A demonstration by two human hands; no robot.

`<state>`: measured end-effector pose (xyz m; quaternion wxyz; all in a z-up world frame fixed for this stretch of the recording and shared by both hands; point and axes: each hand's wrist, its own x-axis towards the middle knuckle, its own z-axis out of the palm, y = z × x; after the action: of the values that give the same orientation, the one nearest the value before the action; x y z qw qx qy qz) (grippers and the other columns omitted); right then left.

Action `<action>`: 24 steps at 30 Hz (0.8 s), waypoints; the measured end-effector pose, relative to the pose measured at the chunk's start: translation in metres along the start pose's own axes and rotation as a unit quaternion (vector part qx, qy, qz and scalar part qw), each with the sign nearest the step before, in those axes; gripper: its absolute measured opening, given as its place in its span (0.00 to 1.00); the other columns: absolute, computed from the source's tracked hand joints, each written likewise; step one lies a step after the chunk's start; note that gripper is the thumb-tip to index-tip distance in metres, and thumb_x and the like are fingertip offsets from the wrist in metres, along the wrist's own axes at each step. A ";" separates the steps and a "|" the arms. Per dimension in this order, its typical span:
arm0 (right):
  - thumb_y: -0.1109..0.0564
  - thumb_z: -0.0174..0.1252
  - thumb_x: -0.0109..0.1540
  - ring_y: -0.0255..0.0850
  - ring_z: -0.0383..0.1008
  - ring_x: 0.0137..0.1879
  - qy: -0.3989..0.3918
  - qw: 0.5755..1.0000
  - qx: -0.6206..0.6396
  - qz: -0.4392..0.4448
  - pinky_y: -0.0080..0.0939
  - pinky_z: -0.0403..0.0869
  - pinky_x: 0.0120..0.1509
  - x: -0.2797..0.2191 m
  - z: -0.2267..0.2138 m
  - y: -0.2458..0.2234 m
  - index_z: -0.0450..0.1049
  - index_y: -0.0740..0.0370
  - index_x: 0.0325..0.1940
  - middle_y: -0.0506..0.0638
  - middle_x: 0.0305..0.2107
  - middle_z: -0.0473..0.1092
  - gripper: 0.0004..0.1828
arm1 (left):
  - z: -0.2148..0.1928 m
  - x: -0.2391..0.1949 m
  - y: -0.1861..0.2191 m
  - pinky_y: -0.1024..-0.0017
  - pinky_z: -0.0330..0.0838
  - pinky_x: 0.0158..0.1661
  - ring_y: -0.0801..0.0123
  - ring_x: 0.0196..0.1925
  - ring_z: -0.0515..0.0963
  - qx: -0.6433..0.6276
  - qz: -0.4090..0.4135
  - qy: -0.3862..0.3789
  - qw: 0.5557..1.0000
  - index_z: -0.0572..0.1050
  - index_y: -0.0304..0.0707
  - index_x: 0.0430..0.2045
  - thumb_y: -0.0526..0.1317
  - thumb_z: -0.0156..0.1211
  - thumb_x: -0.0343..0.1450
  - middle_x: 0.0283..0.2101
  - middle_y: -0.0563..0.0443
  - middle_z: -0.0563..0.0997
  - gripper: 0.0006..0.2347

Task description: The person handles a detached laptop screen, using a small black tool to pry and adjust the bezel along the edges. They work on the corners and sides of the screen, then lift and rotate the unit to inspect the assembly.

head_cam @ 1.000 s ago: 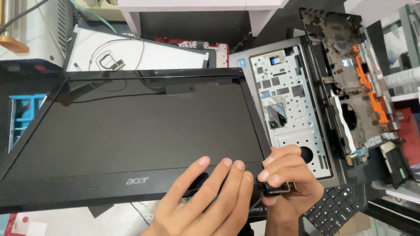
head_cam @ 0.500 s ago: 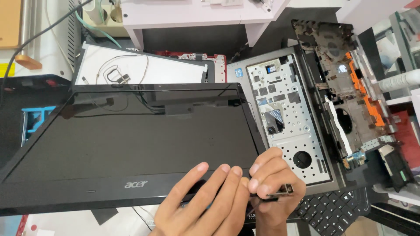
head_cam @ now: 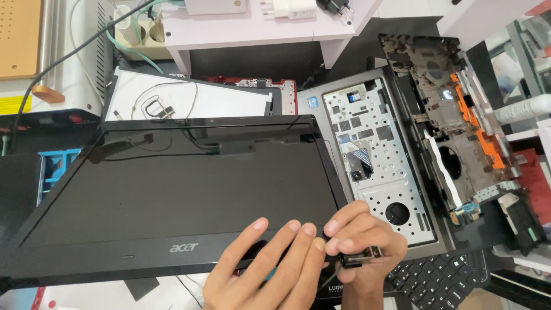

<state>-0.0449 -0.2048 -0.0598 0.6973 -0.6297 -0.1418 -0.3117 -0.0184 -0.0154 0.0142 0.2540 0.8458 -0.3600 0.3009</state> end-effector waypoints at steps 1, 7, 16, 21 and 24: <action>0.41 0.71 0.55 0.41 0.78 0.42 -0.001 1.000 0.001 -0.001 0.32 0.76 0.40 0.001 -0.002 0.000 0.79 0.57 0.40 0.46 0.29 0.78 0.21 | 0.000 0.000 -0.001 0.63 0.73 0.59 0.74 0.53 0.83 0.002 0.000 0.001 1.000 0.79 0.47 0.40 0.41 0.65 0.76 0.47 0.59 0.85 0.04; 0.46 0.73 0.54 0.44 0.82 0.44 -0.044 0.999 -0.020 -0.025 0.37 0.81 0.46 0.013 -0.011 -0.015 0.77 0.62 0.40 0.51 0.32 0.79 0.21 | -0.001 -0.011 -0.002 0.62 0.73 0.59 0.74 0.54 0.83 0.018 0.015 -0.001 1.000 0.77 0.46 0.42 0.43 0.65 0.78 0.48 0.59 0.85 0.05; 0.67 0.74 0.58 0.53 0.82 0.46 -0.026 0.999 0.040 0.012 0.46 0.81 0.48 -0.010 -0.033 -0.004 0.74 0.63 0.35 0.59 0.36 0.78 0.12 | 0.002 -0.010 -0.001 0.63 0.73 0.59 0.74 0.53 0.83 0.010 0.017 0.011 1.000 0.77 0.46 0.45 0.44 0.64 0.78 0.48 0.58 0.85 0.07; 0.63 0.68 0.60 0.53 0.82 0.43 -0.005 1.000 -0.009 -0.010 0.49 0.83 0.46 0.000 -0.025 0.002 0.72 0.64 0.32 0.59 0.33 0.78 0.09 | -0.005 -0.010 0.002 0.61 0.71 0.61 0.75 0.54 0.82 -0.006 -0.006 -0.047 0.999 0.77 0.49 0.44 0.46 0.63 0.76 0.47 0.61 0.84 0.07; 0.64 0.66 0.62 0.50 0.81 0.38 -0.006 0.999 0.025 -0.019 0.42 0.80 0.40 0.002 -0.021 0.003 0.72 0.63 0.32 0.57 0.32 0.78 0.09 | -0.008 -0.009 -0.001 0.61 0.69 0.62 0.75 0.56 0.81 0.008 0.008 -0.058 0.998 0.77 0.49 0.44 0.47 0.63 0.77 0.48 0.61 0.83 0.08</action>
<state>-0.0454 -0.2257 -0.0641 0.7057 -0.6112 -0.1658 -0.3177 -0.0257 -0.0055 0.0134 0.2236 0.8609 -0.3785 0.2561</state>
